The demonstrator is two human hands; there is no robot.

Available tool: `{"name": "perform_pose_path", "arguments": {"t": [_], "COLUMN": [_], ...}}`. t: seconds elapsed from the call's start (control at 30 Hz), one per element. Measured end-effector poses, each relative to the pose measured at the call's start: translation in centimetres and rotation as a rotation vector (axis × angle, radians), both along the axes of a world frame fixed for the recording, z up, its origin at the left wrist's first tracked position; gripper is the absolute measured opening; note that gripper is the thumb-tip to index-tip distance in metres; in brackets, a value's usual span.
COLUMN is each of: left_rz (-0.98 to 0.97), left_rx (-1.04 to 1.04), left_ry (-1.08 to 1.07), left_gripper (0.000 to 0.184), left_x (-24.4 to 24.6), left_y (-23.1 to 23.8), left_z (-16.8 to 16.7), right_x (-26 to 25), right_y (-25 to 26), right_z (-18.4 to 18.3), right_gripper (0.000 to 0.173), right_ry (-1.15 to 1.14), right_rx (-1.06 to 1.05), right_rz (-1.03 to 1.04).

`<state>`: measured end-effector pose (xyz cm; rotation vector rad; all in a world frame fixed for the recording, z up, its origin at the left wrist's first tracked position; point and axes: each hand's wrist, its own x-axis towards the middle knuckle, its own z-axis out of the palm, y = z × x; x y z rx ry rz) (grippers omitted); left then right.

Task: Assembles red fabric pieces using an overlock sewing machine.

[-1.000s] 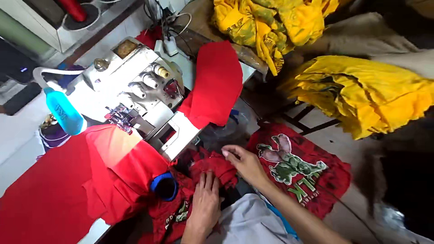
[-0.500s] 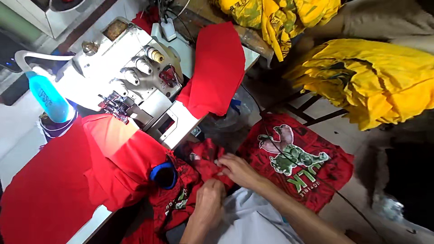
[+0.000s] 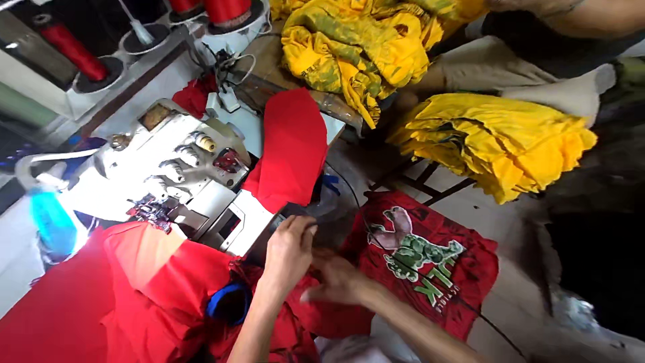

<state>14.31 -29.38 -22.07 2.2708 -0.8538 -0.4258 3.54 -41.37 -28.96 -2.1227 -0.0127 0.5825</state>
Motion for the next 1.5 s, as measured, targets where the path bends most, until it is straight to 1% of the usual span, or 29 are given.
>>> {"name": "perform_pose_path", "arguments": {"t": [0.03, 0.1, 0.13, 0.17, 0.2, 0.27, 0.37, 0.47, 0.5, 0.57, 0.6, 0.67, 0.7, 0.73, 0.8, 0.83, 0.9, 0.93, 0.97, 1.0, 1.07, 1.1, 1.17, 1.2, 1.27, 1.33, 1.4, 1.47, 1.5], "left_rz": [0.029, 0.071, 0.086, 0.109, 0.138, 0.180, 0.167, 0.048, -0.004, -0.085, -0.115, -0.158, -0.181, -0.208, -0.290, -0.349, -0.455, -0.456, -0.409, -0.330, -0.147, -0.086, -0.069, -0.090, -0.154, -0.211, -0.232, -0.289, -0.357], "left_rx": [-0.005, 0.091, 0.166, 0.248, 0.314, 0.359, 0.333, 0.427, 0.499, 0.678, 0.760, 0.836, 0.837, 0.824, 0.773, 0.713, 0.499, 0.373, 0.263, 0.200, 0.162, 0.146, 0.147, 0.188, 0.279, 0.337, 0.330, 0.243, 0.179], "left_ry": [0.020, 0.016, 0.025, 0.050, 0.081, 0.136, 0.194, 0.135, 0.119, 0.203, 0.261, 0.324, 0.339, 0.347, 0.370, 0.376, 0.369, 0.349, 0.300, 0.240, 0.133, 0.080, -0.014, -0.066, -0.147, -0.183, -0.188, -0.180, -0.130], "left_gripper": [0.025, 0.031, 0.038, 0.045, 0.051, 0.054, 0.052, 0.046, 0.045, 0.047, 0.050, 0.055, 0.058, 0.061, 0.061, 0.053, 0.038, 0.035, 0.033, 0.031, 0.029, 0.028, 0.027, 0.029, 0.033, 0.030, 0.022, 0.024, 0.028], "left_x": [-0.5, -1.9, -2.4, -2.8, -3.2, -3.4, -3.3, -3.5, -3.6, -3.4, -3.3, -3.4, -3.5, -3.7, -4.0, -4.1, -4.2, -4.1, -3.8, -3.2, -2.2, -1.9, -1.8, -2.0, -2.2, -2.1, -1.6, -0.9, -0.7], "left_y": [0.7, 2.9, 4.2, 5.6, 6.9, 9.1, 10.2, 9.3, 8.9, 7.9, 7.6, 7.6, 7.8, 8.0, 8.3, 8.4, 9.4, 10.3, 11.3, 12.2, 13.6, 13.9, 13.7, 13.3, 12.3, 11.7, 12.1, 13.6, 14.7], "left_z": [-1.3, -4.3, -5.7, -6.7, -7.4, -7.6, -7.0, -6.6, -6.4, -5.7, -5.4, -5.1, -4.9, -4.6, -3.9, -3.8, -3.5, -3.3, -2.9, -2.4, -1.5, -1.3, -1.2, -1.3, -1.8, -2.1, -1.4, 0.4, 1.8], "right_x": [-0.4, -2.0, -2.6, -2.9, -3.4, -4.6, -7.1, -10.3, -11.7, -14.2, -14.9, -15.0, -14.4, -13.7, -12.0, -10.8, -8.4, -7.6, -7.4, -7.6, -8.9, -9.7, -11.7, -12.8, -14.7, -16.0, -17.0, -17.3, -17.2], "right_y": [1.9, 5.0, 5.4, 5.0, 4.2, 1.4, -5.2, -10.3, -11.2, -11.7, -11.4, -10.0, -8.8, -7.4, -4.4, -3.3, -2.0, -1.6, -1.3, -1.3, -2.2, -3.0, -4.8, -5.8, -7.9, -9.4, -9.7, -9.1, -8.6], "right_z": [-0.5, -2.5, -3.3, -3.2, -3.2, -2.8, -0.9, -0.2, -0.9, -3.1, -3.9, -4.3, -3.8, -2.8, -1.4, -1.1, -2.2, -3.3, -4.6, -5.8, -6.5, -6.1, -5.5, -5.5, -5.6, -5.5, -5.9, -6.0, -5.6], "right_gripper": [0.079, 0.068, 0.055, 0.041, 0.032, 0.025, 0.030, 0.035, 0.035, 0.036, 0.043, 0.062, 0.065, 0.064, 0.056, 0.058, 0.073, 0.070, 0.060, 0.047, 0.023, 0.018, 0.016, 0.017, 0.017, 0.021, 0.029, 0.025, 0.021], "right_ry": [0.006, -0.017, -0.080, -0.094, -0.110, -0.120, -0.012, 0.212, 0.261, 0.361, 0.459, 0.620, 0.620, 0.555, 0.280, 0.171, 0.059, 0.041, -0.002, -0.076, -0.199, -0.192, -0.087, -0.041, 0.024, 0.067, 0.056, 0.028, 0.033], "right_rx": [-0.028, -0.134, -0.171, -0.151, -0.099, -0.002, -0.024, -0.294, -0.393, -0.557, -0.603, -0.611, -0.611, -0.614, -0.517, -0.392, -0.108, 0.000, 0.068, 0.104, 0.161, 0.218, 0.333, 0.351, 0.259, 0.045, -0.148, -0.180, -0.120], "right_rz": [0.094, 0.233, 0.213, 0.168, 0.106, -0.057, -0.222, -0.269, -0.276, -0.240, -0.199, -0.141, -0.147, -0.167, -0.231, -0.227, -0.108, -0.060, -0.075, -0.147, -0.350, -0.448, -0.654, -0.747, -0.828, -0.736, -0.588, -0.507, -0.485]}}
